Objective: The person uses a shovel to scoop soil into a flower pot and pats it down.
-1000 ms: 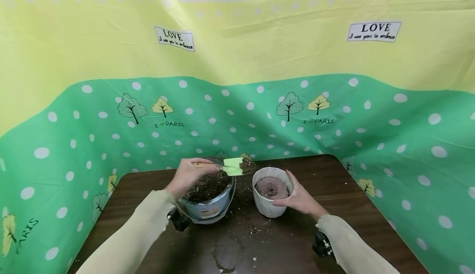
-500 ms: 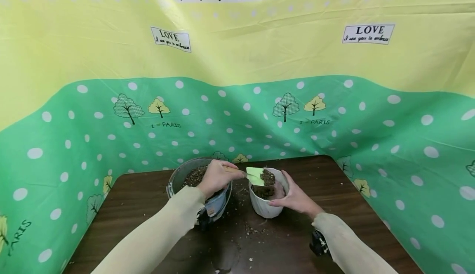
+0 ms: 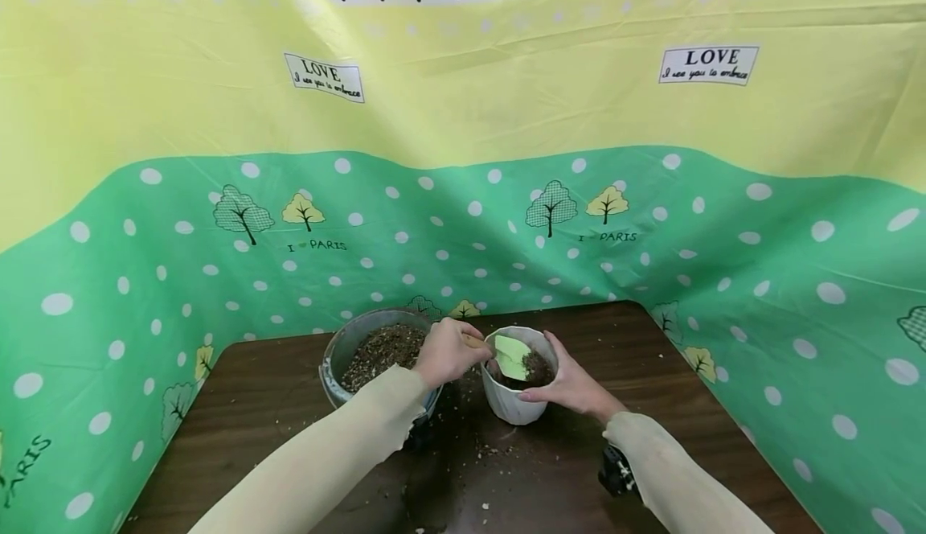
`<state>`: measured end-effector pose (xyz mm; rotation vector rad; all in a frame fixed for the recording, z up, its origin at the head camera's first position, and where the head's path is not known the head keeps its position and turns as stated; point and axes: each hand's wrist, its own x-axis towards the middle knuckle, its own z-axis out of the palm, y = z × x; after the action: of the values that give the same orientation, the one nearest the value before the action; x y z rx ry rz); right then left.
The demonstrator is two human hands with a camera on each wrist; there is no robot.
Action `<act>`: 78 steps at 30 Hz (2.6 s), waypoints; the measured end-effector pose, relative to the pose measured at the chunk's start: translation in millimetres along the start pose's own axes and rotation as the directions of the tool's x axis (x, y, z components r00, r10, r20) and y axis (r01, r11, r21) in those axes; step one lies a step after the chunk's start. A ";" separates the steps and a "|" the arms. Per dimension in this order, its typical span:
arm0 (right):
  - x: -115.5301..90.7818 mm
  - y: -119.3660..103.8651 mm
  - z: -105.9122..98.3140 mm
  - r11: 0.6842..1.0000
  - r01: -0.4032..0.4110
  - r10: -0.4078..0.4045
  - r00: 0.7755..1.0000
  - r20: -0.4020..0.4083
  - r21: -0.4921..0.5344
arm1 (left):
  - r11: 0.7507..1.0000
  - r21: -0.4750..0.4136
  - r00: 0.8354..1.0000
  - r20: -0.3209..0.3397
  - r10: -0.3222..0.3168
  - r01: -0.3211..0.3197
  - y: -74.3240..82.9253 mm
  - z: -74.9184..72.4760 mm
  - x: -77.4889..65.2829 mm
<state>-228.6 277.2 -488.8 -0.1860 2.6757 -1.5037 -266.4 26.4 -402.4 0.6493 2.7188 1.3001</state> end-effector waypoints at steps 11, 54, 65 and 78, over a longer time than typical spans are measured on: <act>2.7 -1.0 2.0 1.000 0.003 -0.004 1.000 -0.009 -0.027 | 0.959 0.268 0.992 -0.054 0.110 -0.092 2.7 -13.5 -4.6; 13.1 -2.6 3.1 1.000 0.030 -0.030 0.999 0.041 0.005 | 0.990 0.129 0.968 -0.249 -0.017 0.051 -124.0 -188.5 -61.5; 8.6 -0.6 -2.1 0.999 0.026 -0.025 0.999 0.020 -0.034 | 0.981 -0.085 0.978 -0.105 -0.182 0.173 -127.0 -172.2 -53.4; 6.3 -3.5 -3.3 1.000 0.019 -0.019 1.000 0.025 -0.015 | 0.976 -0.121 0.973 -0.123 -0.197 0.182 -130.2 -160.7 -57.7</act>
<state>-235.0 277.3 -484.0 -0.2300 2.6739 -1.4768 -295.8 -186.2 -404.7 0.2925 2.7064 1.4800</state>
